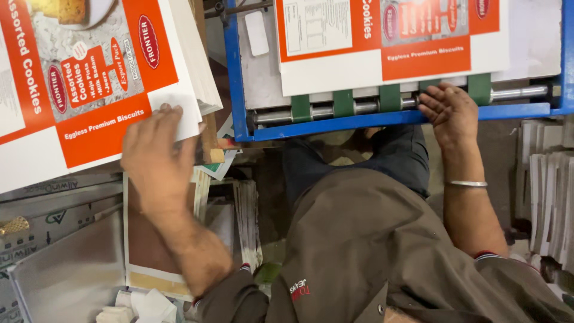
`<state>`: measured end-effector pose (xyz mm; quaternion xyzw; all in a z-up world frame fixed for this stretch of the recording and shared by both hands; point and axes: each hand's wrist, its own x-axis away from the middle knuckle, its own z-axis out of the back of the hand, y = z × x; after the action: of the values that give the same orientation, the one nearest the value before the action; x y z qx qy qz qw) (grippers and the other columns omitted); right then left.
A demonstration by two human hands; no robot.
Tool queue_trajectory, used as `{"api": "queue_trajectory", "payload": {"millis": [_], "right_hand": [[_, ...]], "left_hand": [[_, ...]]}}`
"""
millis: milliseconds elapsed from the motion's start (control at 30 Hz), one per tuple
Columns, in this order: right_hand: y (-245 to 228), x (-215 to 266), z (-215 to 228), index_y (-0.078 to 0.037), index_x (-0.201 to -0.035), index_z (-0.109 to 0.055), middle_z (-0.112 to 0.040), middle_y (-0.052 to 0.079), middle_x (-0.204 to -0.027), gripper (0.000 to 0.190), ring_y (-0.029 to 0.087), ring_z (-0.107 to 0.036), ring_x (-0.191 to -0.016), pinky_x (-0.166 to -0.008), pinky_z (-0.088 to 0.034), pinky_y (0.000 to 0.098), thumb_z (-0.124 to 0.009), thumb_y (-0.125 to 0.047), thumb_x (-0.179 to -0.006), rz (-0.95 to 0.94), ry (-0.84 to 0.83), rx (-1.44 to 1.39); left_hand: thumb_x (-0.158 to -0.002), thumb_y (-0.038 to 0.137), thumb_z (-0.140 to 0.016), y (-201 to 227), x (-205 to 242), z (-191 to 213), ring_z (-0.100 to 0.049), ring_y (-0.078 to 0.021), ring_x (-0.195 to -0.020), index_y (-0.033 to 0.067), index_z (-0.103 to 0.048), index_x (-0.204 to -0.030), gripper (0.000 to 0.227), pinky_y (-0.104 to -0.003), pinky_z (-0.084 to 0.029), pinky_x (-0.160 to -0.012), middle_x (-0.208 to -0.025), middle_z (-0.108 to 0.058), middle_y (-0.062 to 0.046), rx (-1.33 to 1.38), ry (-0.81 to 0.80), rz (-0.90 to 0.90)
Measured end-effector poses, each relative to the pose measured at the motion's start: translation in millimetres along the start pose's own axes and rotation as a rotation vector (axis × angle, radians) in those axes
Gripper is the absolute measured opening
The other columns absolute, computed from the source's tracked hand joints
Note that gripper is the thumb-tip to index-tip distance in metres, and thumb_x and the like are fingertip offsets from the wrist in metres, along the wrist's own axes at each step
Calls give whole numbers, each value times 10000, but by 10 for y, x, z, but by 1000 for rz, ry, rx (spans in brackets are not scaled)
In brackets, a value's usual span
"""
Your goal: The person sits on the floor and repeatedly feeds flat printed sheets into a blue manual laminating or folding machine. They pull the processed sheets out and stack them on their lap.
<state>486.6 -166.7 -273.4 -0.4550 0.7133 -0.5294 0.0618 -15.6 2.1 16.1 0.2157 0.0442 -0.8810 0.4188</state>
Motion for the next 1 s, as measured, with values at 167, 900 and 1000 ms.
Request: {"api": "queue_trajectory", "payload": {"millis": [167, 900, 1000], "right_hand": [[-89, 237, -193, 41, -1372, -503, -675, 194, -1208, 327, 293, -727, -1041, -854, -648, 379, -493, -175, -1127, -64, -83, 40], [-696, 634, -1493, 61, -1562, -377, -573, 203, -1509, 518, 325, -652, -1359, -1142, -608, 442, -494, -26, -1064, 44, -312, -229], [-780, 351, -954, 59, -1508, -417, -597, 214, -1452, 473, 354, -670, -1326, -1102, -627, 482, -481, 21, -1041, 151, -105, -116]], "left_hand": [[-983, 56, -646, -444, 30, 92, -683, -335, -1108, -17, -704, -1257, 289, -398, -536, -999, -1195, -719, -181, 260, 193, 133], [-946, 351, -781, 1089, 56, -113, -450, -386, -1458, 19, -596, -1397, 589, -595, -275, -1258, -1490, -537, -210, 45, -197, 28], [-954, 347, -768, 785, 96, -39, -428, -396, -1465, -15, -586, -1422, 619, -588, -271, -1244, -1508, -538, -215, -67, -105, 34]]}}
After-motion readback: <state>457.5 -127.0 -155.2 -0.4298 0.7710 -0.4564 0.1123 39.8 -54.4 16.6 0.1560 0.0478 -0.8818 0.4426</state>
